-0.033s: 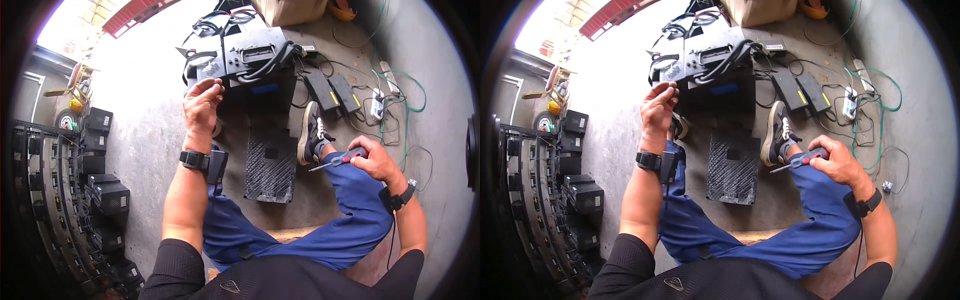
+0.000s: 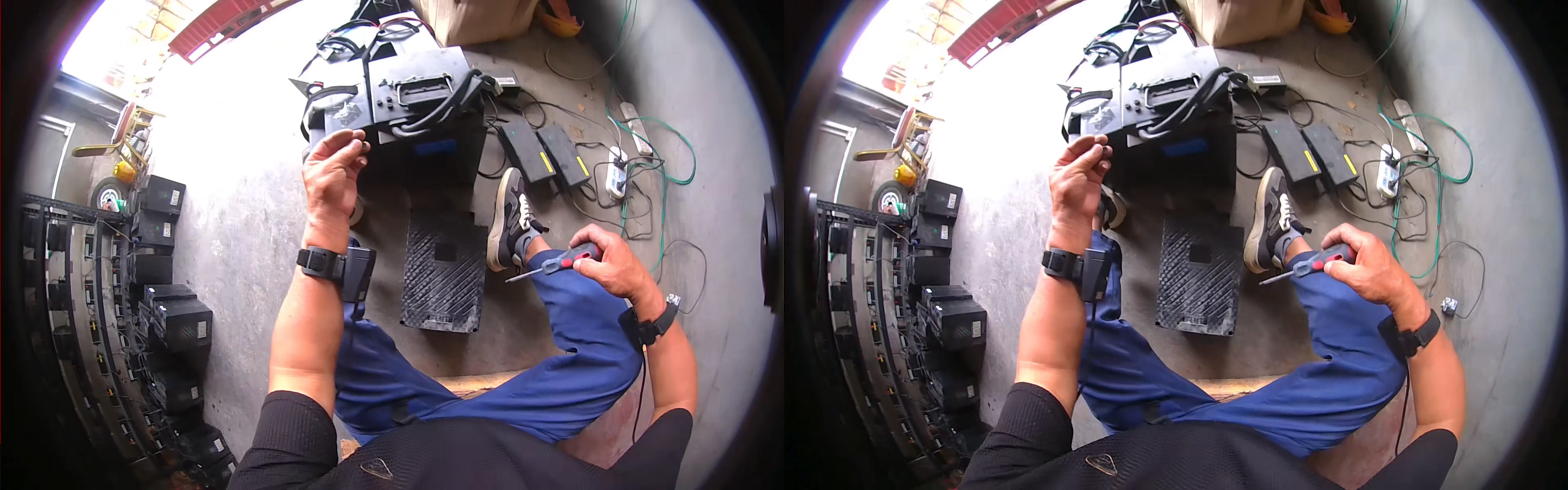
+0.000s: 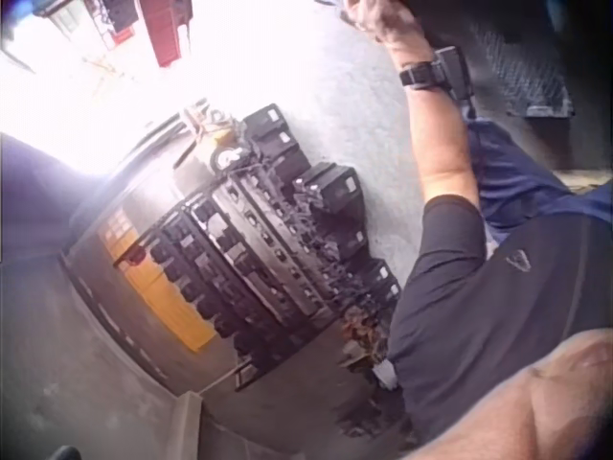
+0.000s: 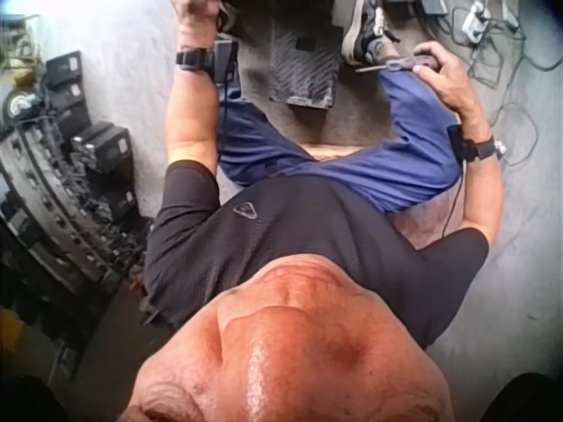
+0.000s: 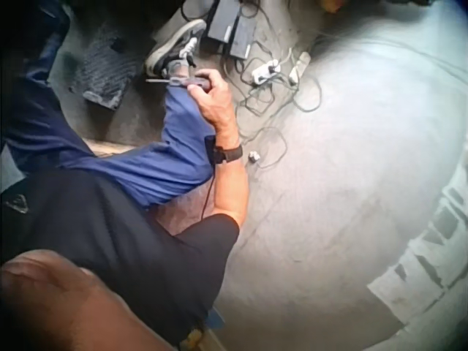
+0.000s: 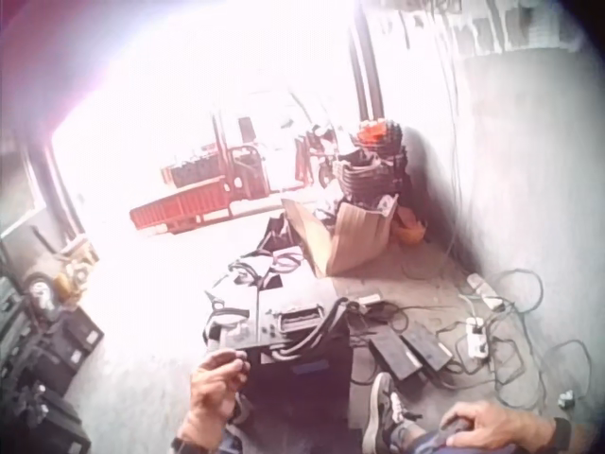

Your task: The person is using a screwdriver to open or repair a black textured plastic component while sitting on the floor.

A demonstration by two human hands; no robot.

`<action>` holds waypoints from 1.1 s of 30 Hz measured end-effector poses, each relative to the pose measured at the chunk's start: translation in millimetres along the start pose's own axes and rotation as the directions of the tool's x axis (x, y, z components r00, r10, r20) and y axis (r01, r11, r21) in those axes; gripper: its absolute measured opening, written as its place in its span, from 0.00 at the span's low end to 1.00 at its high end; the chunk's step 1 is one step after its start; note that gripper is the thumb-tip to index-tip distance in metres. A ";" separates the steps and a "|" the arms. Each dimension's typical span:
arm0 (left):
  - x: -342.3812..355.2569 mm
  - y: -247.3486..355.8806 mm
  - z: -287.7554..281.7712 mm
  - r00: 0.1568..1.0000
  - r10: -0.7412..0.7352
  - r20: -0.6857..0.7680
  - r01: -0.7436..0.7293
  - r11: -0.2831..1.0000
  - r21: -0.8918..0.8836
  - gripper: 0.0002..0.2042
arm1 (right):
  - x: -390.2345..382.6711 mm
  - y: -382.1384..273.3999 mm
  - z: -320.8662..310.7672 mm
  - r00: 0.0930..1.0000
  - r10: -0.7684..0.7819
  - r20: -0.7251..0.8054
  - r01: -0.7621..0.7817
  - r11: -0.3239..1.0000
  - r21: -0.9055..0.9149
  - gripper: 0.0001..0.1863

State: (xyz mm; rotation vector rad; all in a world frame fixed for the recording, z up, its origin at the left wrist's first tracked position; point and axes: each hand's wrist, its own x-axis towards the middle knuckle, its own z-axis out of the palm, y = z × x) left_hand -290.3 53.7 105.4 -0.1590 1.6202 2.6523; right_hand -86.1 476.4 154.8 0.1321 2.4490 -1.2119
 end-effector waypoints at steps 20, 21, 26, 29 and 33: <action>100.8 0.6 23.4 0.928 0.336 0.162 -0.353 0.653 0.670 0.09 | 21.3 -8.3 11.3 0.998 -0.014 0.065 0.016 1.000 -0.019 0.16; 104.2 -0.7 26.2 0.927 0.326 0.186 -0.357 0.612 0.706 0.10 | 21.4 -11.1 10.5 0.997 0.014 0.069 -0.014 1.000 0.008 0.17; 106.7 -6.0 46.1 0.880 0.375 0.290 -0.448 0.455 0.770 0.09 | 24.6 -5.7 6.5 0.995 0.042 0.093 -0.049 0.996 0.074 0.17; 109.1 -8.8 50.2 0.772 0.441 0.458 -0.598 0.259 0.759 0.09 | 26.8 -7.9 6.9 0.995 0.041 0.094 -0.051 0.992 0.113 0.17; 109.3 -11.5 51.0 0.742 0.463 0.485 -0.625 0.217 0.750 0.09 | 26.3 -1.8 8.2 0.995 0.002 0.097 -0.016 0.990 0.143 0.17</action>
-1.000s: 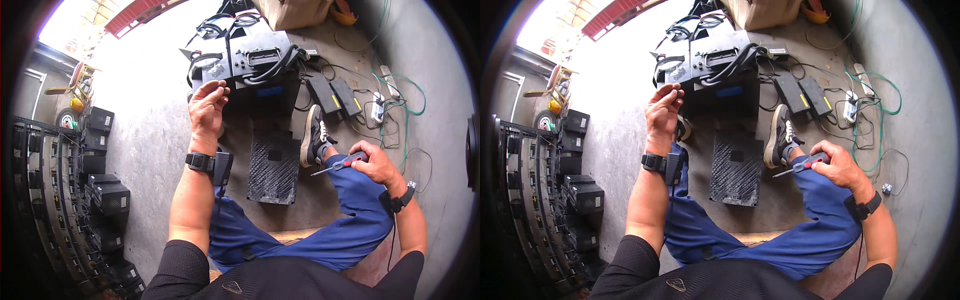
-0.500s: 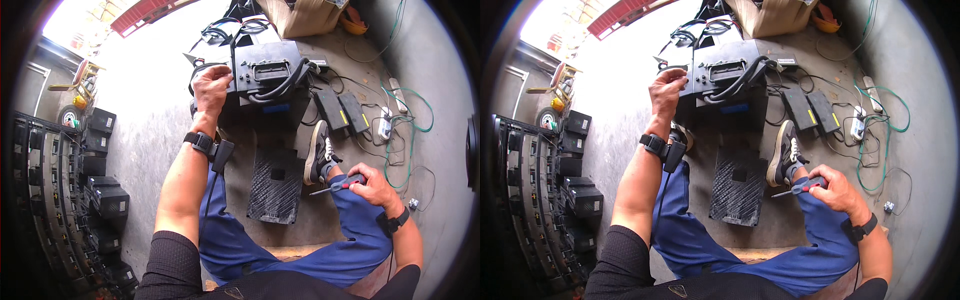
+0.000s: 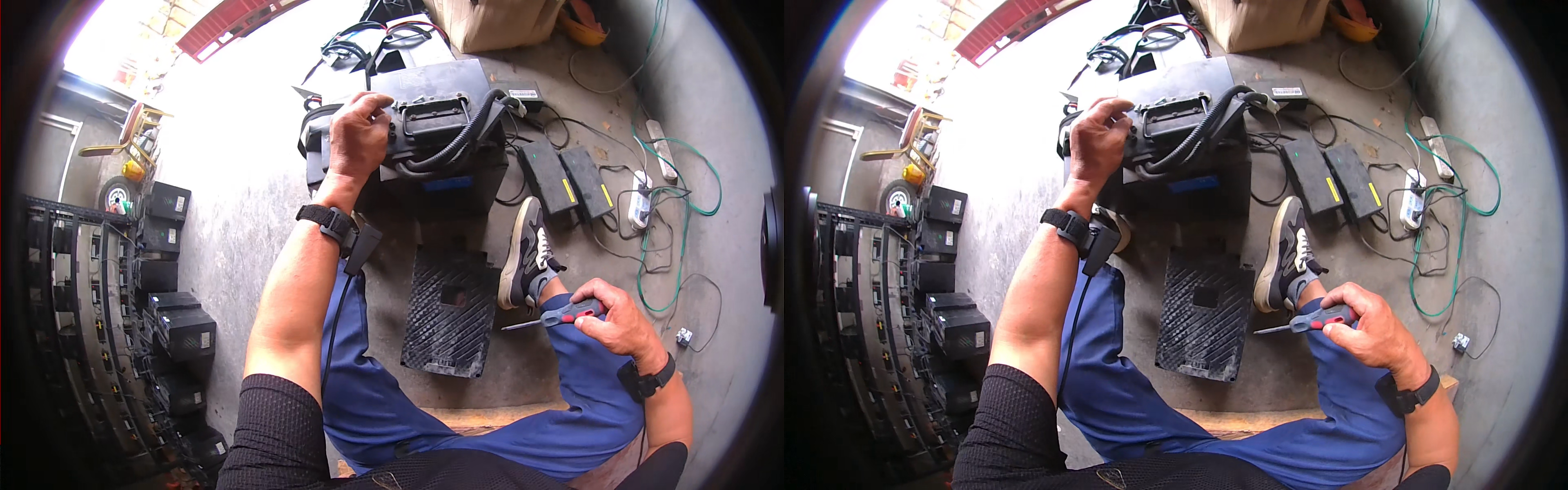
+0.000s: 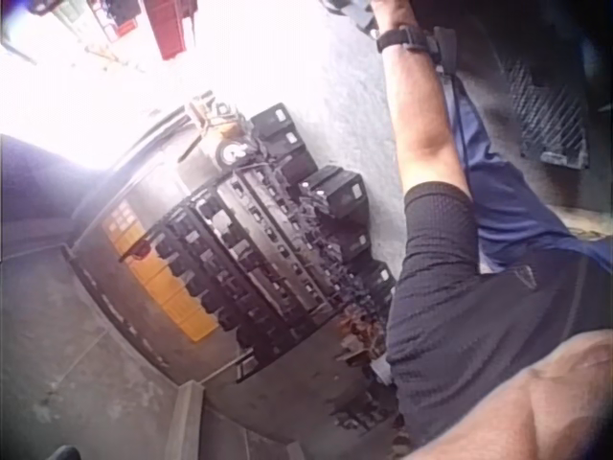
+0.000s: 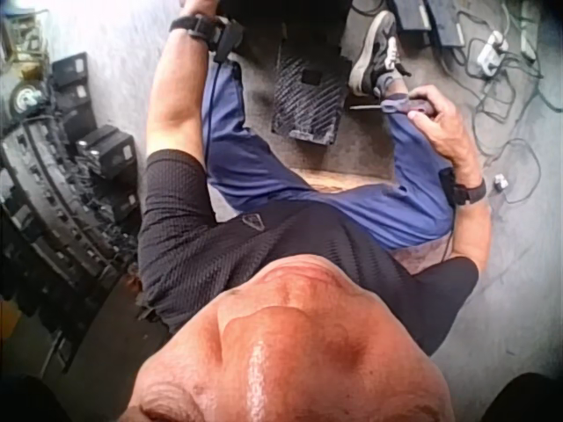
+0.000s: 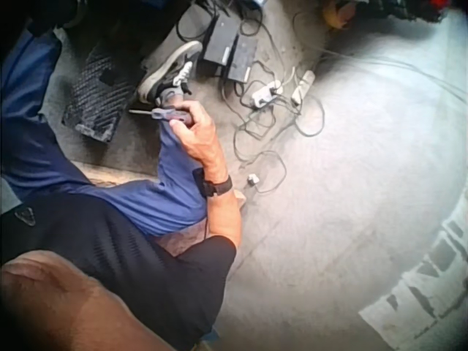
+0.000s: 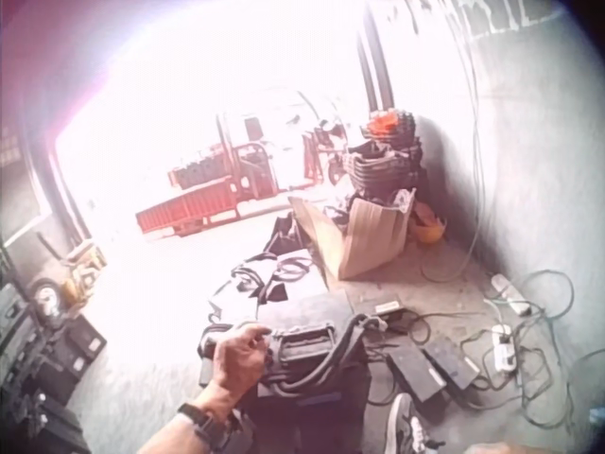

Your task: The person is using a screwdriver to open or repair a black textured plastic component while sitting on the floor.

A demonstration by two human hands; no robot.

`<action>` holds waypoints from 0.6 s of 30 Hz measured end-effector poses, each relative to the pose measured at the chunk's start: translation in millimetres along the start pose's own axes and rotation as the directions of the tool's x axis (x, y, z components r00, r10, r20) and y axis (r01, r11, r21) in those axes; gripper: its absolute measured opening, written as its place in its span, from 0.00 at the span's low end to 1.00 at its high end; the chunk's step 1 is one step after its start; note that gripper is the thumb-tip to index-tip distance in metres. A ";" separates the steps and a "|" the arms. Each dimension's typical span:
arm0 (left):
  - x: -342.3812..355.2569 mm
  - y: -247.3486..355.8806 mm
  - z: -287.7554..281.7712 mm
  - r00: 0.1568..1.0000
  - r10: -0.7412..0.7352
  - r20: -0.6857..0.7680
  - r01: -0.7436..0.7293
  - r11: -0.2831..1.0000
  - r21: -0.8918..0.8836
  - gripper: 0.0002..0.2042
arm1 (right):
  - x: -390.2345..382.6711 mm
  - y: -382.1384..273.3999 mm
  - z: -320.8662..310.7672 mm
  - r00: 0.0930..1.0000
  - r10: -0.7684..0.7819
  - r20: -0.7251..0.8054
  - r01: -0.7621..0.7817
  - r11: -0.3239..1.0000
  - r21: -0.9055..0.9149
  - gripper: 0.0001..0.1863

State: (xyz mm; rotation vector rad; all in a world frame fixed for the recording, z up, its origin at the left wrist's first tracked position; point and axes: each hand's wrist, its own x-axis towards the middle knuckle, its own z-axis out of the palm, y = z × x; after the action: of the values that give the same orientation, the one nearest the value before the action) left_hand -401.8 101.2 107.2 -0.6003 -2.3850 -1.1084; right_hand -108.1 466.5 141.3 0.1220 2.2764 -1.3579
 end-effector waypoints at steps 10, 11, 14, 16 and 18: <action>-5.6 -3.0 -1.5 1.000 -0.019 0.009 0.020 0.999 -0.041 0.10 | -1.2 -6.2 -0.7 1.000 0.021 -0.022 -0.021 1.000 -0.019 0.17; -5.8 -3.3 -1.9 1.000 -0.021 0.008 0.022 0.998 -0.052 0.10 | -1.1 -7.5 -0.2 0.999 0.021 -0.026 -0.021 0.999 -0.024 0.17; -2.8 -5.7 -1.0 0.999 -0.028 -0.030 0.027 0.999 -0.032 0.11 | 0.0 -10.6 1.6 0.999 0.023 -0.027 -0.024 0.999 -0.030 0.17; 0.6 -8.7 -0.8 0.999 -0.003 -0.042 0.002 1.000 -0.026 0.11 | 0.6 -5.3 2.3 1.000 0.020 -0.016 -0.020 0.999 -0.035 0.17; 3.6 -9.1 1.9 0.998 0.029 -0.052 -0.030 0.999 -0.022 0.12 | -1.2 -2.5 1.8 1.000 0.015 -0.010 -0.015 0.999 -0.038 0.17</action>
State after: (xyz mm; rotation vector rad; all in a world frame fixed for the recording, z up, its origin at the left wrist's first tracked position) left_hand -410.2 98.1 102.6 -0.6050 -2.3150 -1.1260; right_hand -107.2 464.0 143.2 0.1334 2.3039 -1.3085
